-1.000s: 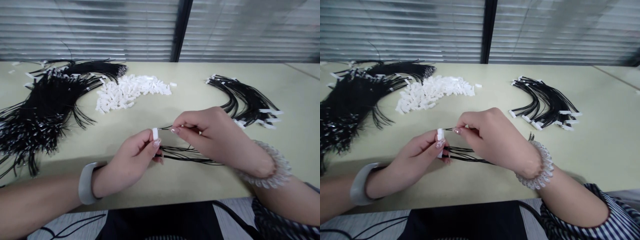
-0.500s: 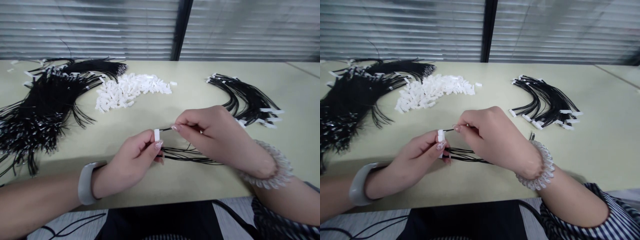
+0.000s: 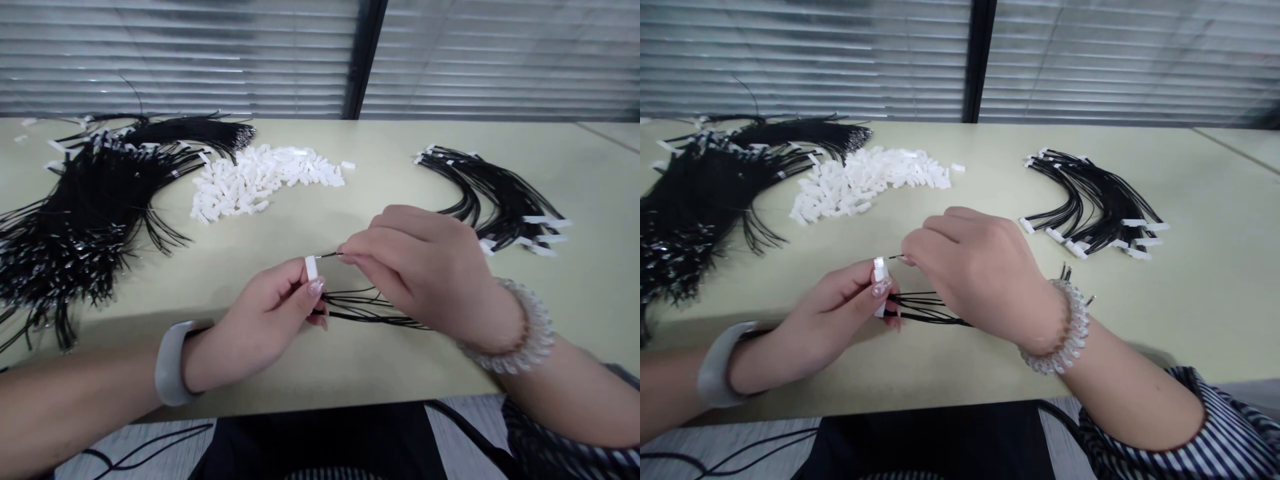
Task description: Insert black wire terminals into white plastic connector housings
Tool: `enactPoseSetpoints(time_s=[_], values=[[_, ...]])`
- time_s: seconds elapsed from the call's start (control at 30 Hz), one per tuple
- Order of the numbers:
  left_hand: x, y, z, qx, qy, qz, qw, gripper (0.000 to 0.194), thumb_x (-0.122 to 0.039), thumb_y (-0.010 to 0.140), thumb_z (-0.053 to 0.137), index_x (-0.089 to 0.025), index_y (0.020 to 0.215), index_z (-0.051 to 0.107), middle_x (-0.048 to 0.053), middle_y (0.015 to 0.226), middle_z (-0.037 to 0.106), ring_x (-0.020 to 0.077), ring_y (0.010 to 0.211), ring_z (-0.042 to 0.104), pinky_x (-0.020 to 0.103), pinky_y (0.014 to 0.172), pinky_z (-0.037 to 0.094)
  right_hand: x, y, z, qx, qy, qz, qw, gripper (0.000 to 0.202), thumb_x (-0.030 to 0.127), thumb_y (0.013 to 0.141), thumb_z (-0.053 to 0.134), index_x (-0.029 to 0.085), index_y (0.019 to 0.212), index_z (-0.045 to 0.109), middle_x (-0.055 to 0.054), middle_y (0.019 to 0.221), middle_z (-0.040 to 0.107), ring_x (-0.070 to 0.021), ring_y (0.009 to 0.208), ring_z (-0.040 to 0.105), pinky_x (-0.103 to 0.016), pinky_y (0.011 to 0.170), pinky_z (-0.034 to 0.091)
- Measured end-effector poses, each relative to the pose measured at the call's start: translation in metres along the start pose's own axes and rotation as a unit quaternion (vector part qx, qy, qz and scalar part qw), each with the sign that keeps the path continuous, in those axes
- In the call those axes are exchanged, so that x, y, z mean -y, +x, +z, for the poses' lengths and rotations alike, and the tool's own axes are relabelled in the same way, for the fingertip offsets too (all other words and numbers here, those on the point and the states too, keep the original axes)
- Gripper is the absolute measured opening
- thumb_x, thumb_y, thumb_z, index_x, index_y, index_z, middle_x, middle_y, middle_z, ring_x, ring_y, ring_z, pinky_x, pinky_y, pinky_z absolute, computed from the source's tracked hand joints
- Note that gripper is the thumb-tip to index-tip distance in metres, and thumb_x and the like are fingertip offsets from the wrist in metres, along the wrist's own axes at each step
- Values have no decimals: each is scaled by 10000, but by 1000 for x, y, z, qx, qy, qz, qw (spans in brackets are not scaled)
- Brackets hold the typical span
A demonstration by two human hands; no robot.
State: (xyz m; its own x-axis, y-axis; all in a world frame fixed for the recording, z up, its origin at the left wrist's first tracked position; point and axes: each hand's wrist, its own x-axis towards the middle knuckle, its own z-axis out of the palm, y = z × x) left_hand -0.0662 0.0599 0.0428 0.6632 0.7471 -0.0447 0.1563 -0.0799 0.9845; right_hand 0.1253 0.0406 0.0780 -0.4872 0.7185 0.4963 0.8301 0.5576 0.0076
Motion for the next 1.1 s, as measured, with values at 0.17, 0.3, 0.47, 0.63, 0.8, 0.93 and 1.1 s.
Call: enactPoseSetpoints(time_s=[0.17, 0.3, 0.47, 0.63, 0.8, 0.93, 1.1], values=[[4, 1, -3, 35, -85, -24, 996, 207, -317, 868, 419, -149, 776, 496, -29, 689, 532, 67, 611, 577, 195, 604, 496, -4, 0, 9, -35, -14, -23, 999, 111, 174, 801, 483, 188, 779, 591, 13, 678, 567, -92, 649, 457, -216, 576, 342], [5, 2, -3, 32, -105, -23, 994, 203, -316, 870, 416, -151, 784, 496, -27, 689, 529, 65, 608, 576, 192, 610, 498, -3, 2, 9, -2, 76, 12, 997, 105, 183, 818, 463, 162, 786, 561, 21, 698, 564, -54, 628, 469, -189, 562, 342], [3, 2, -1, 19, -74, -5, 997, 202, -310, 866, 418, -153, 765, 494, -25, 688, 514, 58, 612, 552, 168, 589, 490, 2, 5, 7, -1, 163, 61, 985, 93, 168, 819, 475, 158, 754, 541, 57, 622, 534, -9, 534, 427, -142, 526, 329], [3, 2, -2, 17, -65, -6, 998, 198, -312, 871, 413, -159, 774, 494, -34, 690, 521, 50, 612, 565, 159, 598, 483, 2, 5, 10, 15, 132, 47, 990, 118, 180, 828, 464, 173, 772, 568, 46, 671, 565, -24, 586, 463, -163, 549, 334], [3, 2, -3, 40, -66, -10, 997, 207, -317, 873, 408, -159, 766, 487, -32, 690, 522, 58, 622, 572, 174, 610, 487, 2, 2, 13, -18, 80, 23, 996, 178, 219, 844, 448, 183, 763, 602, 25, 682, 576, -46, 620, 486, -184, 552, 338], [3, 2, -4, 65, -58, -15, 996, 230, -327, 880, 386, -156, 750, 469, -26, 690, 521, 65, 632, 559, 192, 619, 490, 4, 1, 15, -39, 26, -7, 999, 232, 204, 838, 433, 187, 714, 628, 11, 681, 596, -75, 645, 523, -206, 550, 344], [3, 1, -5, 86, -19, -25, 996, 247, -340, 890, 355, -151, 779, 469, -18, 708, 521, 67, 642, 550, 201, 629, 485, 4, 0, 18, -39, 14, -26, 999, 240, 122, 796, 418, 186, 711, 633, 19, 675, 597, -73, 641, 521, -201, 556, 343]])
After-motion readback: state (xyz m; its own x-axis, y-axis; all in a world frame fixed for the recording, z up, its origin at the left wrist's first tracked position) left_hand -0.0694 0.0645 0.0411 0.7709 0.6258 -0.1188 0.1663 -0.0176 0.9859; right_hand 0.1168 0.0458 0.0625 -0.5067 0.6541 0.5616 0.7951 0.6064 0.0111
